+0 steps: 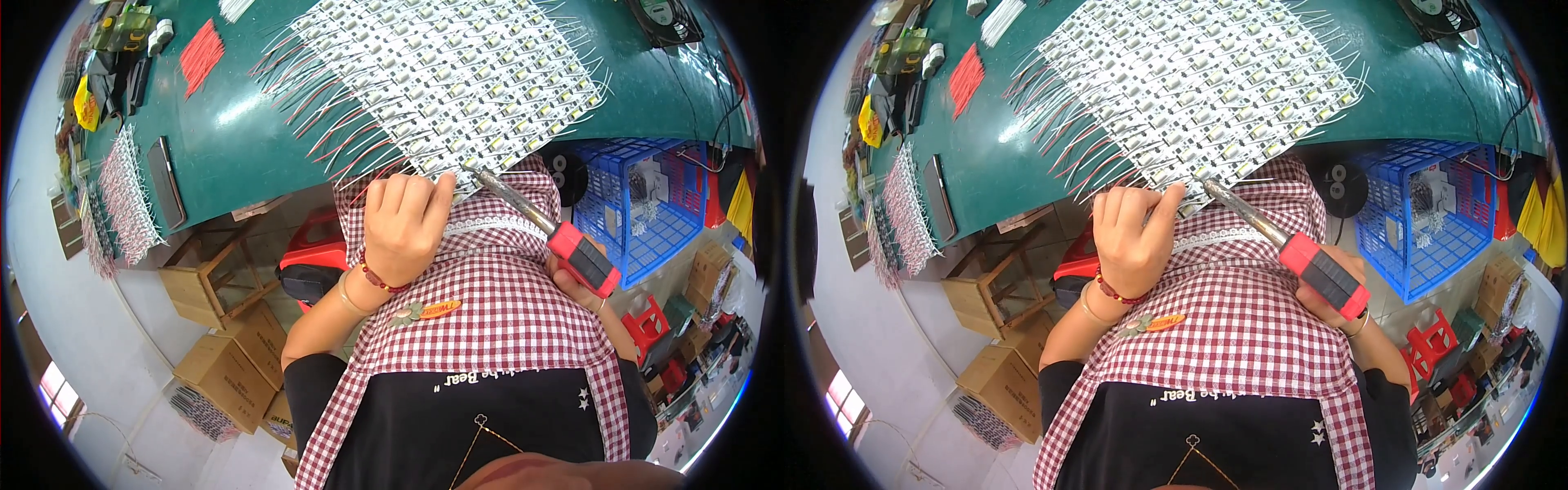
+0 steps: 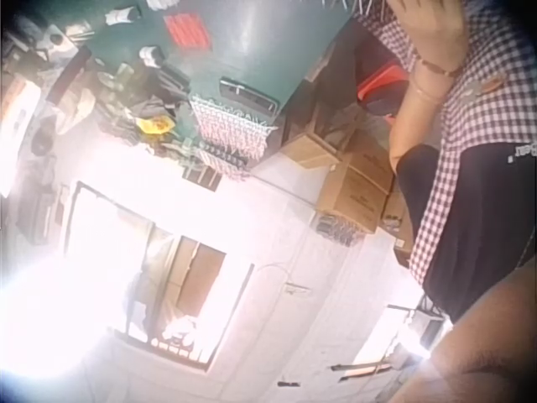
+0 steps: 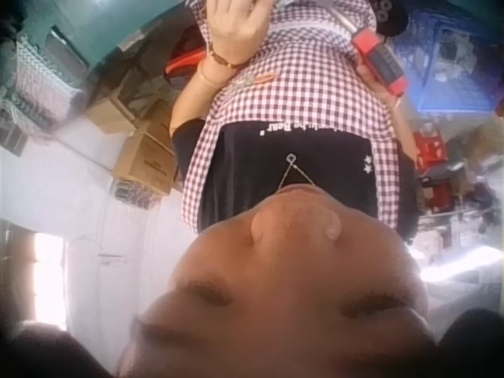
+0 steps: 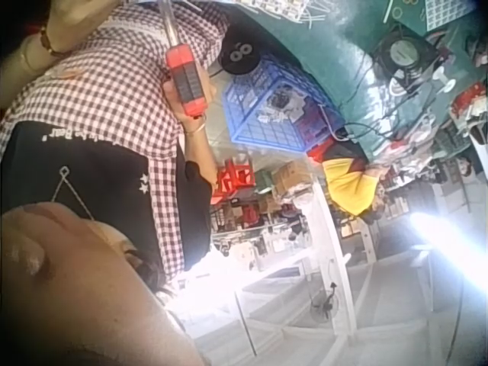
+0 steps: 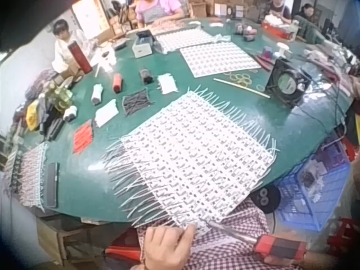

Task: The person solders electrical wires onto an LED light sheet component using a soldering iron and solder wire.

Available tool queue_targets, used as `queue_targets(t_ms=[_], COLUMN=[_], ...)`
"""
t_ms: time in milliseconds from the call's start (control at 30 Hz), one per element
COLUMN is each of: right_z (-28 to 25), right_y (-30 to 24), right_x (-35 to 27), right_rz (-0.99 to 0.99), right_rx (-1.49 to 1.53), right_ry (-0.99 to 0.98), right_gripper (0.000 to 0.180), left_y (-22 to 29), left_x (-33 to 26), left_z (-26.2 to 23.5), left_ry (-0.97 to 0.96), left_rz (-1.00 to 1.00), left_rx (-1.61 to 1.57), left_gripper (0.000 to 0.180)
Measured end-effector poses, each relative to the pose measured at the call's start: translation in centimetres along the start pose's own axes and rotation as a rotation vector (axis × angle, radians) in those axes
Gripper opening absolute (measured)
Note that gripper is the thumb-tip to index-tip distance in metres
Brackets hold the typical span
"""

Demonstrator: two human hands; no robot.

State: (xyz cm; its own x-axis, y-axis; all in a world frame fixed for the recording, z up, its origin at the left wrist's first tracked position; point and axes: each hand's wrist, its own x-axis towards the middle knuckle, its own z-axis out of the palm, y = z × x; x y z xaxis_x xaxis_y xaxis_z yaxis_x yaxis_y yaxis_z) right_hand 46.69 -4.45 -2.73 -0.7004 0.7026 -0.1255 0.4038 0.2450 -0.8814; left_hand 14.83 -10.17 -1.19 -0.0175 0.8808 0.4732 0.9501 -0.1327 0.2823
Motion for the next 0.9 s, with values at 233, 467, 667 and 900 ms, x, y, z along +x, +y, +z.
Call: queue_targets(t_ms=[233,467,667,900], right_z=[0.2,-0.1,-0.1,0.0], right_y=[-0.4,-0.2,0.3,0.1], right_x=[0.3,0.1,0.0,0.1], right_rz=[-0.023,0.026,-0.012,0.031], right_rx=[-0.011,0.134,0.108,0.048], right_ry=[0.033,-0.004,-0.001,0.018], right_gripper=[0.028,0.028,0.028,0.027], left_y=[0.1,0.2,0.1,0.0], left_x=[0.1,-0.2,0.0,0.1], left_z=[0.2,0.2,0.3,0.4], left_ry=[0.01,0.018,0.019,0.02], left_rz=[0.0,-0.008,-0.014,-0.011], left_rx=[0.0,0.02,0.01,0.028], left_gripper=[0.031,0.031,0.031,0.03])
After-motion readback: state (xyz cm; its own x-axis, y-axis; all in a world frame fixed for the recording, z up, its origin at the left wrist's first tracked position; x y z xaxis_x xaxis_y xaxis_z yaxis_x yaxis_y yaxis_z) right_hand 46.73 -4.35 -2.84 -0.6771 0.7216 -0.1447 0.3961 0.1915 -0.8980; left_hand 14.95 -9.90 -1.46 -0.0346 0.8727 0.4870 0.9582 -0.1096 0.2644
